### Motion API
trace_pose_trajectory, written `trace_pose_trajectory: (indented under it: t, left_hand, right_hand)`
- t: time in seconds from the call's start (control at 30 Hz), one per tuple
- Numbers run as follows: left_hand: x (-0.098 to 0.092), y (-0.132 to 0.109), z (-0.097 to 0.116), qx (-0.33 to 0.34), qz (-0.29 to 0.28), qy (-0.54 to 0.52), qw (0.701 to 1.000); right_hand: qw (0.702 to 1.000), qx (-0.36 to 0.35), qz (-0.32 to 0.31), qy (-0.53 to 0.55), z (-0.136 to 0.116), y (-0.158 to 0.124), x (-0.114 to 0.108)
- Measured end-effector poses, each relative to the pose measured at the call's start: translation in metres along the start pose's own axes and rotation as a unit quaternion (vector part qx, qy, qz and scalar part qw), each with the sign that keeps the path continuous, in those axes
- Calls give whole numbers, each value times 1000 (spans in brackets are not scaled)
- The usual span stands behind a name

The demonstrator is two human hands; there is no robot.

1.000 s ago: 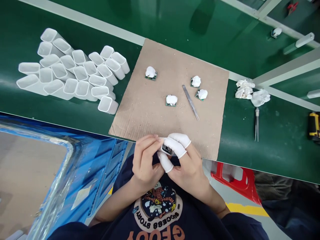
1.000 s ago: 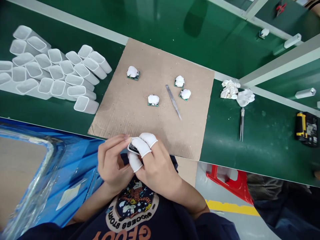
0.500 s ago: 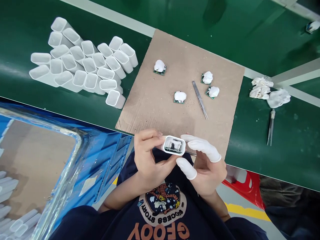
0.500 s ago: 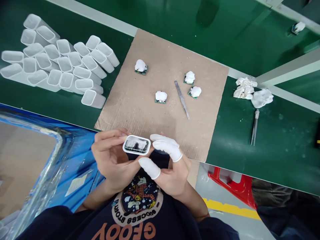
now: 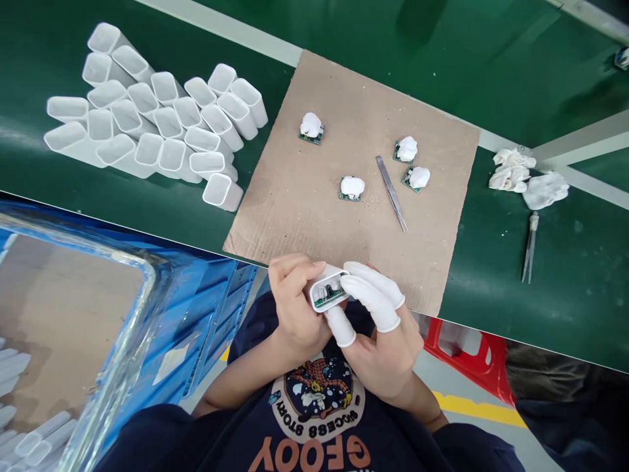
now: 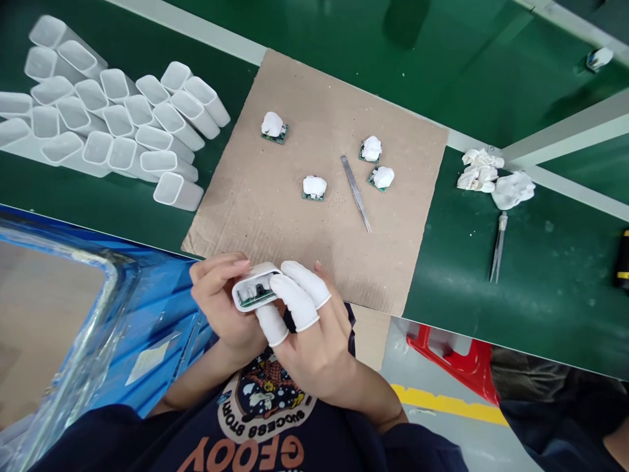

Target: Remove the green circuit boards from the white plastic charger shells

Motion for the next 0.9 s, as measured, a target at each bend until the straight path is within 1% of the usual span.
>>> trace_pose_trajectory:
  t: [0.07,0.17,0.23,0.27,0.3,0.37,0.43,0.5,0.57,0.6,0.67,0.77,0.8,0.9]
  left_hand:
    - [1,-2,-1,0,6,-1,1000]
    - [4,-6,-4,19,-5,7,1000]
    - [6,-9,-7,22,-22,11,999]
    - [7,-10,-9,14,-32,10,999]
    - [8,-11,-12,5,-41,9,999]
    - [9,-12,-15,-18,-64,-3,998]
    - [11,-10,-16,-53,-87,-37,994]
    - [13,-8,-16,-106,-113,-87,984]
    - [14,-8,-15,-150,-138,-127,971]
    - [15,-8,-14,-162,-148,-139,966]
    - [15,-9,-13,-174,-165,-146,960]
    - [14,-14,-13,-169,-168,-142,961]
    - [13,-16,-14,-159,-162,-138,964]
    - [12,-18,-13,-96,-137,-136,976]
  right_hand:
    - [999,3,-33,-17,0,3,-1]
    - [993,15,-114,-36,4,10,0]
    - [984,35,-171,-17,9,14,4]
    - [981,48,-190,2,12,15,7]
    - [979,60,-196,25,15,16,9]
    - [981,72,-171,62,19,15,12]
    - [987,71,-124,73,21,13,11]
    - [992,61,-76,74,22,11,7]
    - [995,40,-51,74,22,11,1]
    - [996,27,-53,70,23,12,-1]
    - [996,3,-77,50,24,14,-2]
    - [993,-20,-115,28,23,18,0]
    - [992,-24,-122,31,23,19,1]
    - [987,-26,-156,43,22,21,3]
Point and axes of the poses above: each hand's wrist, its own y-axis towards the middle knuckle, its own x-axis out of the palm, z = x × y, the point moved 4 cm from there along y, towards the middle knuckle, and after that the axes turned 2 degrees about x, right-handed, at the moved point
